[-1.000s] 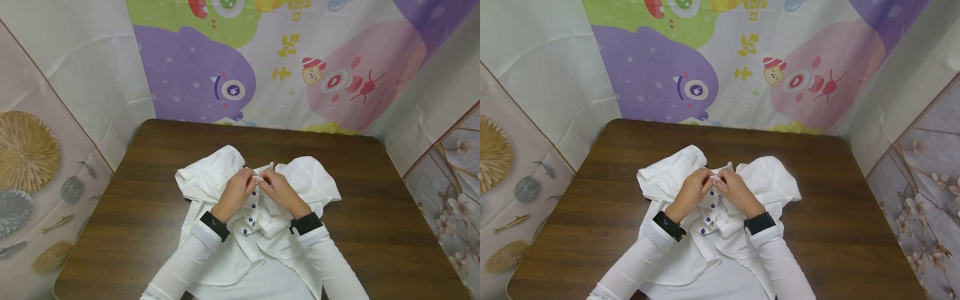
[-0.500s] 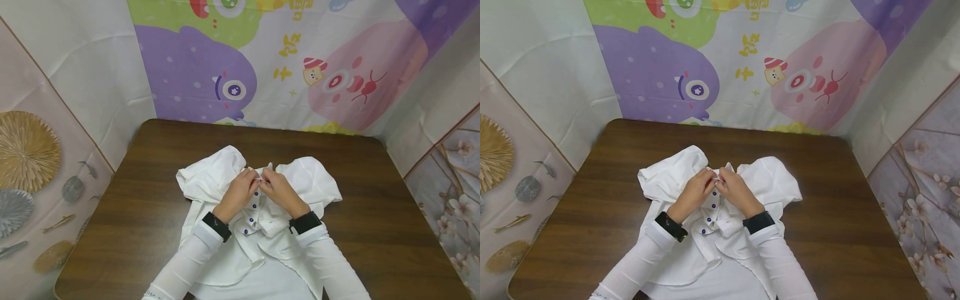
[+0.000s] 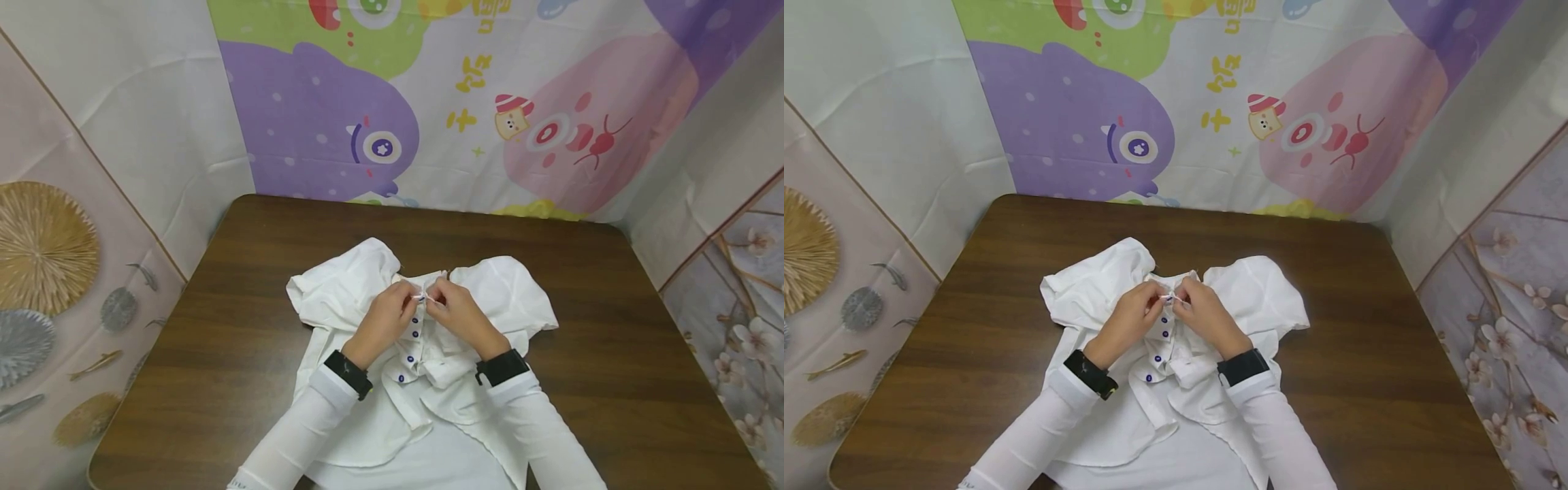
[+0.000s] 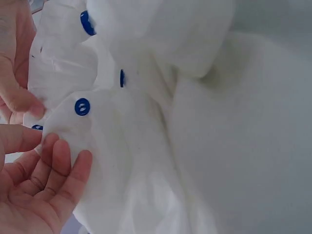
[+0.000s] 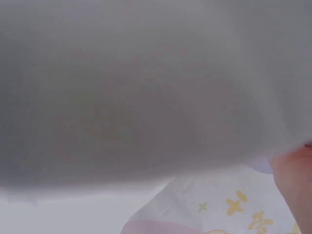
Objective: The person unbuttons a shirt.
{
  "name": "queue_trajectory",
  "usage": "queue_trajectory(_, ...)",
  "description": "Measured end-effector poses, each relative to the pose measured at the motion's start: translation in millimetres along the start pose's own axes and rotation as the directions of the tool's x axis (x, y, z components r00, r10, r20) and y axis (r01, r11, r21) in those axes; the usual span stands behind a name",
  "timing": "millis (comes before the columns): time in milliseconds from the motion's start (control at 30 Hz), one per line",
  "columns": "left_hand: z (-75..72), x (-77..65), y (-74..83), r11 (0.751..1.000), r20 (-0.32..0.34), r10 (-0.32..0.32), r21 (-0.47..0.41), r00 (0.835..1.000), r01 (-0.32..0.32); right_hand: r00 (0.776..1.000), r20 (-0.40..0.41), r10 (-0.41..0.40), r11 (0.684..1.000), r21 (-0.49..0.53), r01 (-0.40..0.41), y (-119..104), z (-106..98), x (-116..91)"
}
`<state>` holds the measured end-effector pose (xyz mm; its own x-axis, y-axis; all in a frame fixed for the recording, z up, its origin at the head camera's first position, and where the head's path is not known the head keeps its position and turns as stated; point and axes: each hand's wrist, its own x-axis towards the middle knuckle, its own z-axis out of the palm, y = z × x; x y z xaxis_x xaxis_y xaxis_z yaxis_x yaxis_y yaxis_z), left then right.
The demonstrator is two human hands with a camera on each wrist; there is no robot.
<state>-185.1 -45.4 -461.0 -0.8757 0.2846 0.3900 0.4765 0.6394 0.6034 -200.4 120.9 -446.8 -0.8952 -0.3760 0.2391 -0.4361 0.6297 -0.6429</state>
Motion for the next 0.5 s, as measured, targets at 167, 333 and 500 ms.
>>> queue_trajectory(167,2.1,-3.9,-4.6,0.999,0.01,-0.031,-0.015,0.999,0.031,1.0,-0.01,0.017,1.0,-0.026,-0.017,5,3,-4)
queue_trajectory(333,3.6,-9.3,-8.6,0.999,0.019,-0.049,-0.02,0.999,0.049,0.999,-0.015,-0.042,0.996,-0.082,0.041,13,7,-12)
queue_trajectory(500,4.6,-18.0,-13.4,0.997,0.044,-0.07,0.025,0.997,0.069,0.996,0.022,-0.082,0.981,-0.177,0.085,17,12,-22)
